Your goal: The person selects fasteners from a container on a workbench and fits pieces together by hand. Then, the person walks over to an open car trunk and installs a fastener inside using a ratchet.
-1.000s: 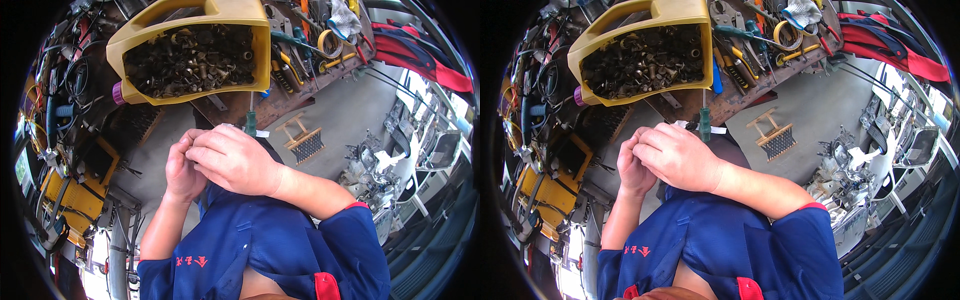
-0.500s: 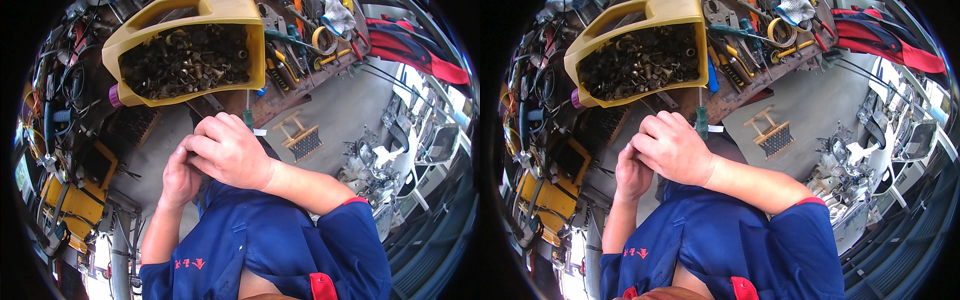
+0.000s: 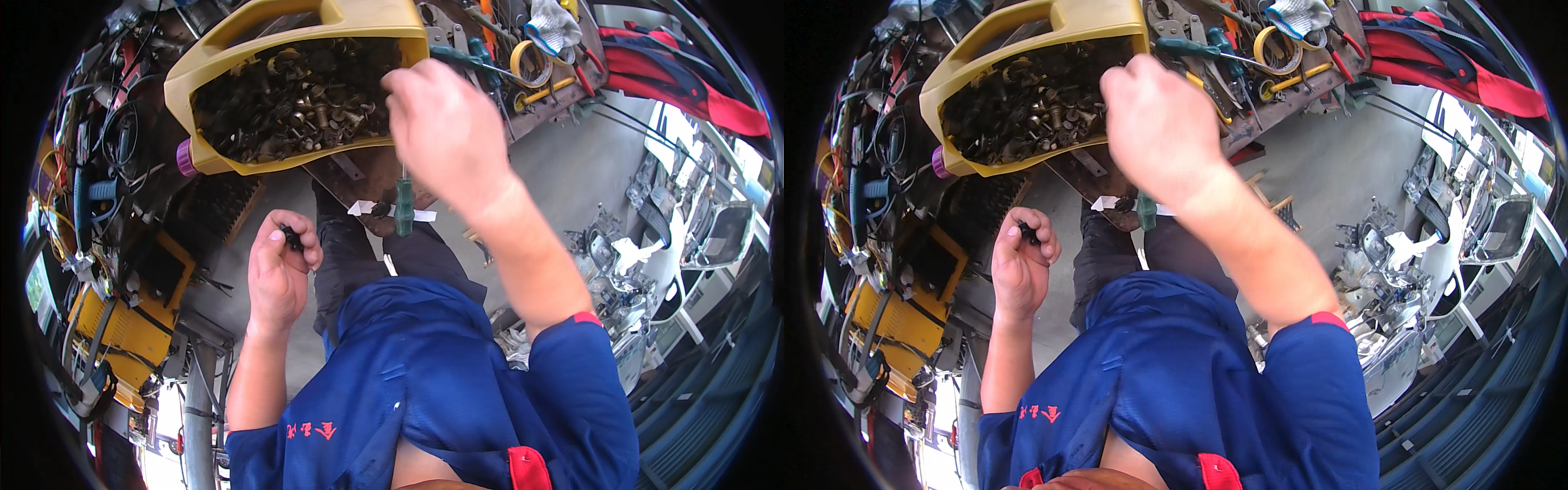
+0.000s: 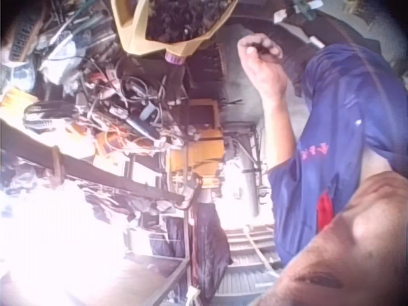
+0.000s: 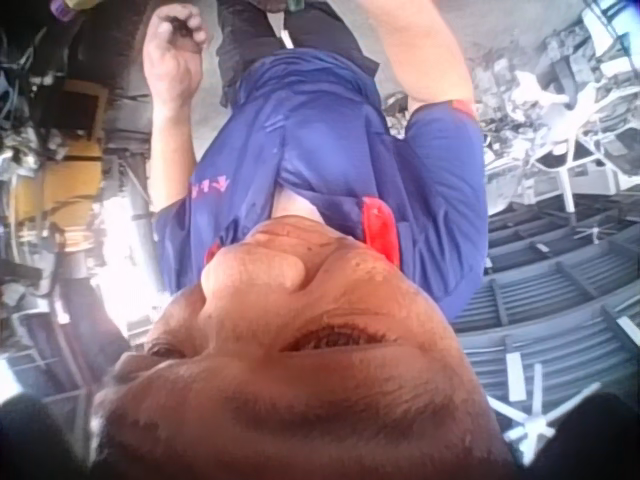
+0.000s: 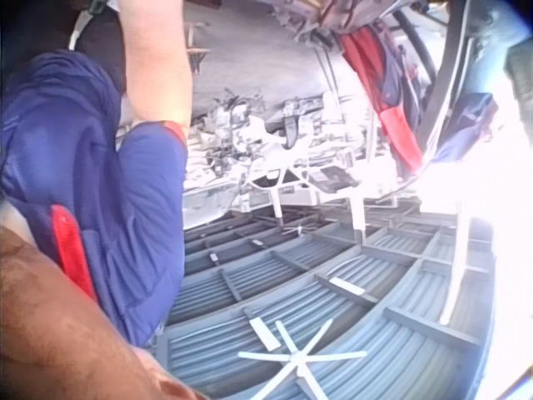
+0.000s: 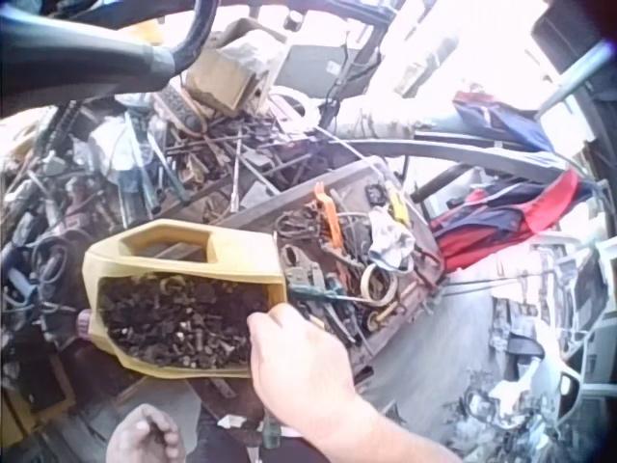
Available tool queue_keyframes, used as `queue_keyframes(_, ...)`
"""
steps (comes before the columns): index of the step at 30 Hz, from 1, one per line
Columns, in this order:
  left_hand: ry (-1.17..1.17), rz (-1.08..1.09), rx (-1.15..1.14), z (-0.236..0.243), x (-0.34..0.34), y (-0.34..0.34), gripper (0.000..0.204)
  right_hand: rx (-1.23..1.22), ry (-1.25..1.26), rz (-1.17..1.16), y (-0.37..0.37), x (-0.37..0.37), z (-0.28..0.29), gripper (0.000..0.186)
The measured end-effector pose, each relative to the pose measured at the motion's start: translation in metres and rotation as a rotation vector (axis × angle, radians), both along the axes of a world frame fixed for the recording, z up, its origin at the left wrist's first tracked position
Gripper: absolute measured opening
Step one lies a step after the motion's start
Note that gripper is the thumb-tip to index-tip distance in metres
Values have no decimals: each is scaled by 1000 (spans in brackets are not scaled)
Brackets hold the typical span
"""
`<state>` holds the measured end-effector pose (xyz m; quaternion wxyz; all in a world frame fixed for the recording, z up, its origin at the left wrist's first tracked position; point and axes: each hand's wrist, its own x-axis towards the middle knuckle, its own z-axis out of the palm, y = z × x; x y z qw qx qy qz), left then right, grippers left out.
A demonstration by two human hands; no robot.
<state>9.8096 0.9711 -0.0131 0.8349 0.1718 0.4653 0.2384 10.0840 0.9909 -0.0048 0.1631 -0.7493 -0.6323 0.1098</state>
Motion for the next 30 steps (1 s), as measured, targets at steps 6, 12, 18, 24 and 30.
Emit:
queue_keyframes(6,-7,-28,-57,-4,2,-7,25,-609,-345,265,71,2,19,17)
queue_keyframes(12,-72,23,-94,-6,-4,-13,23,-571,-380,410,80,-5,-4,19)
queue_keyframes(18,-94,109,-71,-5,-25,-11,30,-621,-415,401,74,-9,-4,19)
queue_keyframes(24,-95,162,-57,-15,-36,-21,31,-591,-422,384,68,-13,-10,15)
queue_keyframes(30,-110,173,-73,-13,-32,-23,30,-445,-329,413,57,-8,-20,16)
